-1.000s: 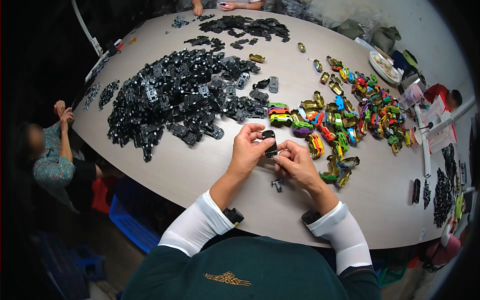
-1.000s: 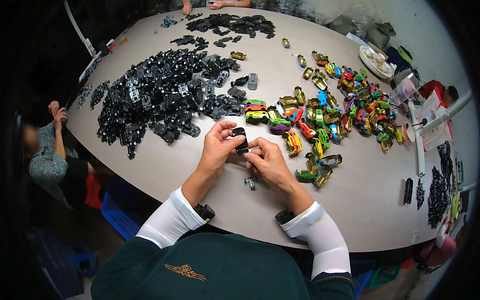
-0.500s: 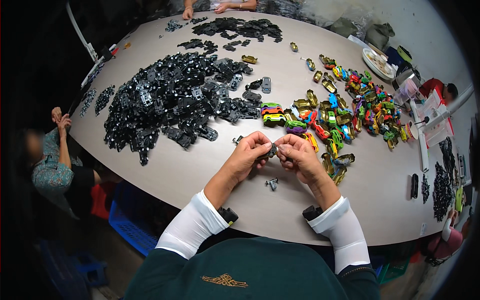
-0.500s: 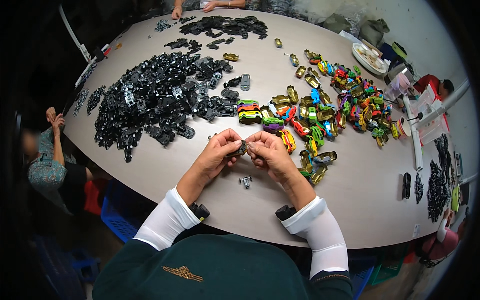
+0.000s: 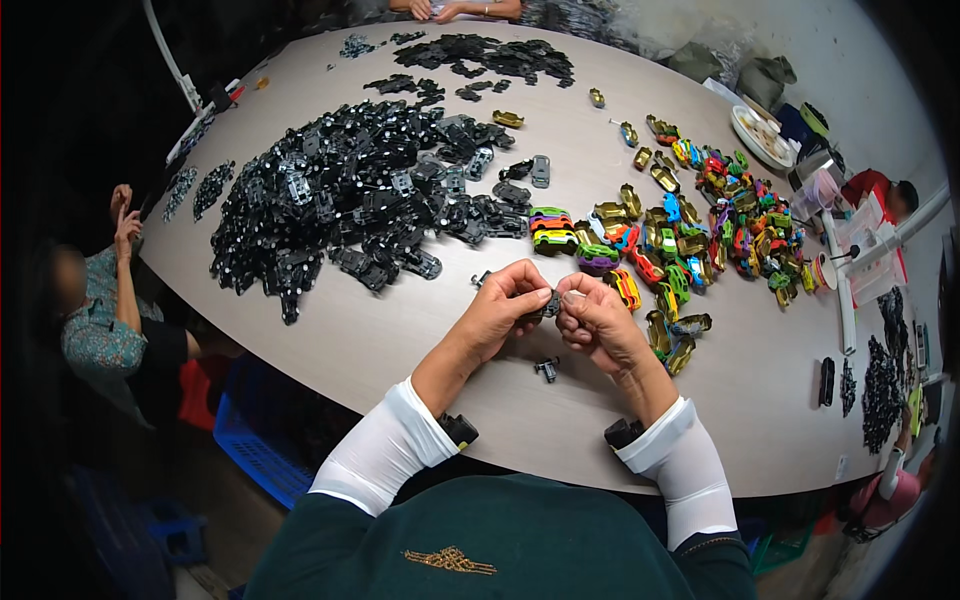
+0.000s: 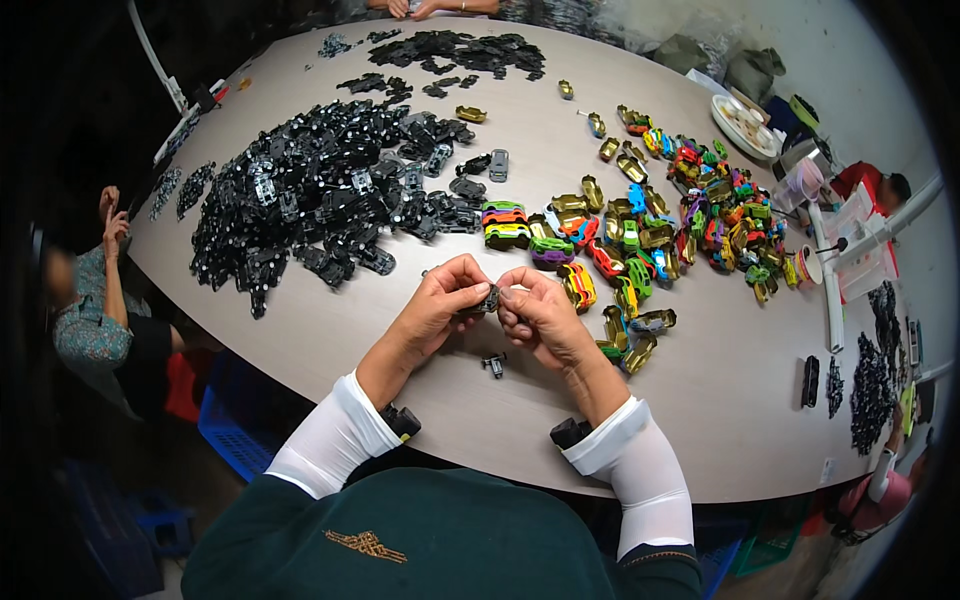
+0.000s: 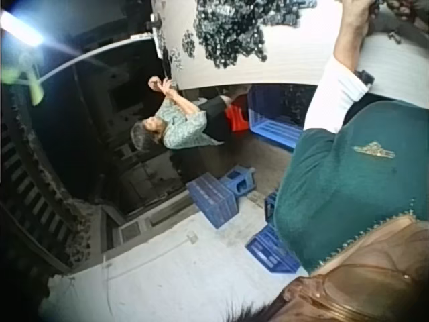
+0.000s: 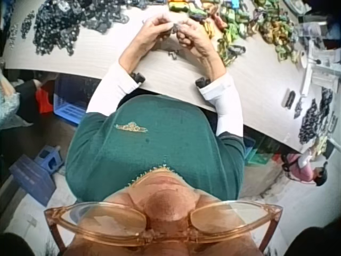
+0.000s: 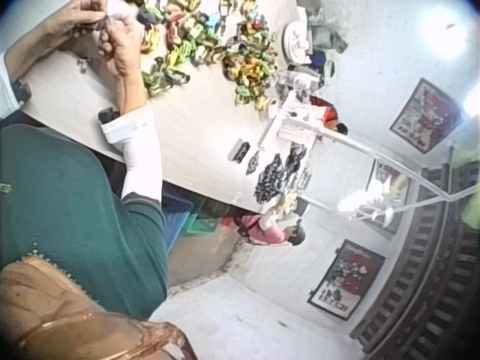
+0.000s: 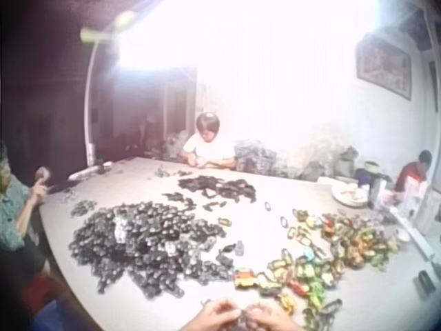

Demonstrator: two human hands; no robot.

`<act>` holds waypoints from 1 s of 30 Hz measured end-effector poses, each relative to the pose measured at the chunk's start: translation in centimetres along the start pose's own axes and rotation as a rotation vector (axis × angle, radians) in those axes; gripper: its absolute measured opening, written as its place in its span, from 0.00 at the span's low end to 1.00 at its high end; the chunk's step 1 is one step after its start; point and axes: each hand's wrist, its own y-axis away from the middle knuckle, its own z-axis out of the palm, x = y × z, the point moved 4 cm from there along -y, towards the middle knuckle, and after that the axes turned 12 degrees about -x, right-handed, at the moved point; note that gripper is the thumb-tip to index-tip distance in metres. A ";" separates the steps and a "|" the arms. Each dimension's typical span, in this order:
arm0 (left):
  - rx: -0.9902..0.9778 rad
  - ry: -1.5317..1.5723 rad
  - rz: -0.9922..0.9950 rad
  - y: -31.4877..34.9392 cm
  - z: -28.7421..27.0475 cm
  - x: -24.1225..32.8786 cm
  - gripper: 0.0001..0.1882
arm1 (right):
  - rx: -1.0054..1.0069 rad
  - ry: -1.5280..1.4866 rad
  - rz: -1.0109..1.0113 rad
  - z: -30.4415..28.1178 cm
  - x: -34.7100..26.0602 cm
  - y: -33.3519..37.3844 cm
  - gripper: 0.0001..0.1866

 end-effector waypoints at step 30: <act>0.165 -0.614 0.212 -0.4 -0.9 -0.6 0.05 | 0.177 0.336 -0.106 -0.4 0.8 -0.5 0.07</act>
